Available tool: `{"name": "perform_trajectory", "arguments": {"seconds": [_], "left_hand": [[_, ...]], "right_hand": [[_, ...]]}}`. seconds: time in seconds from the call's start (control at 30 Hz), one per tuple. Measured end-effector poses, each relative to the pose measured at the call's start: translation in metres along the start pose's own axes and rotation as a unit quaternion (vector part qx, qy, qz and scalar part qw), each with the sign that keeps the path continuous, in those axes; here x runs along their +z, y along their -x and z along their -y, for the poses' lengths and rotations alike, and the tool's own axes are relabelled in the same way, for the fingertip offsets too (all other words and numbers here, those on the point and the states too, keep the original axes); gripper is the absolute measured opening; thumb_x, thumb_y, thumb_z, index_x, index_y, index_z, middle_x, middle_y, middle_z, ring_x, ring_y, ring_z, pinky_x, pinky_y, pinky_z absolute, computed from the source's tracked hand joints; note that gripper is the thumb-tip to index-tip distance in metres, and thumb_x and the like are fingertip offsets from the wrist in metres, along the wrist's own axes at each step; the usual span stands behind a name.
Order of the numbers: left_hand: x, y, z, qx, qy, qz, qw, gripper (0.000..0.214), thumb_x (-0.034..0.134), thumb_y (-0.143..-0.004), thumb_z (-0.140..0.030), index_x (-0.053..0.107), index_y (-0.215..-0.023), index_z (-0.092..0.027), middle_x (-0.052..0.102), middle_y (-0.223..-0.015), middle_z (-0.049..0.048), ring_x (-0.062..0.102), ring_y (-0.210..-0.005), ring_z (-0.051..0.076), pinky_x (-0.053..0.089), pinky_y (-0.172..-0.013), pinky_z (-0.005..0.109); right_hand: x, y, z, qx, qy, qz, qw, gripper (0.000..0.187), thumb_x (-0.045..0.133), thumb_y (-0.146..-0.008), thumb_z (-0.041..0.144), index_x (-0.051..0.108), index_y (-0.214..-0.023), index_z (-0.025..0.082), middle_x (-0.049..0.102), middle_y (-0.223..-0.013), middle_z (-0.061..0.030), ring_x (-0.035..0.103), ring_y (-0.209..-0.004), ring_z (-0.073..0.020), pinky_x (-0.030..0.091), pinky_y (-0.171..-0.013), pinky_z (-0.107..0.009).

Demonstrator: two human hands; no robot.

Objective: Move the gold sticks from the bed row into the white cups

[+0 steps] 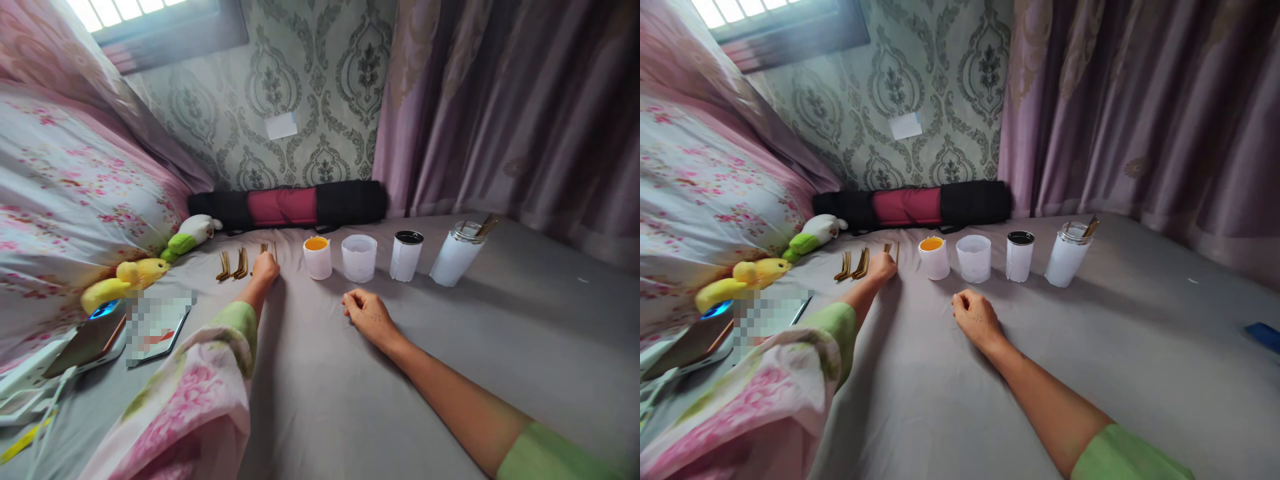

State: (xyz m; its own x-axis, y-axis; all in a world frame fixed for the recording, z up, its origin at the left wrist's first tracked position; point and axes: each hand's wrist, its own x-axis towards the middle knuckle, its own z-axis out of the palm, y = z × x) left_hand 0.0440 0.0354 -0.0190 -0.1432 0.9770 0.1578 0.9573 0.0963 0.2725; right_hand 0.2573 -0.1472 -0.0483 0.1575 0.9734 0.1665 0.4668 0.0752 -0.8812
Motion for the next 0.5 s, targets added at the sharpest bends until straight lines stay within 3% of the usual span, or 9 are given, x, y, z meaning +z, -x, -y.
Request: {"name": "perform_trajectory", "arguments": {"seconds": [0.5], "left_hand": [[-0.0054, 0.0057, -0.0014, -0.044, 0.048, -0.013, 0.998, 0.020, 0.054, -0.064, -0.017, 0.066, -0.080, -0.017, 0.063, -0.091, 0.0163, 0.059, -0.085, 0.027, 0.043, -0.069, 0.033]], "right_hand": [[-0.0025, 0.0021, 0.0031, -0.005, 0.003, -0.005, 1.000, 0.030, 0.038, -0.078, 0.038, 0.059, -0.074, 0.016, 0.060, -0.061, -0.0028, 0.051, -0.052, -0.0111, 0.036, -0.051, -0.022]]}}
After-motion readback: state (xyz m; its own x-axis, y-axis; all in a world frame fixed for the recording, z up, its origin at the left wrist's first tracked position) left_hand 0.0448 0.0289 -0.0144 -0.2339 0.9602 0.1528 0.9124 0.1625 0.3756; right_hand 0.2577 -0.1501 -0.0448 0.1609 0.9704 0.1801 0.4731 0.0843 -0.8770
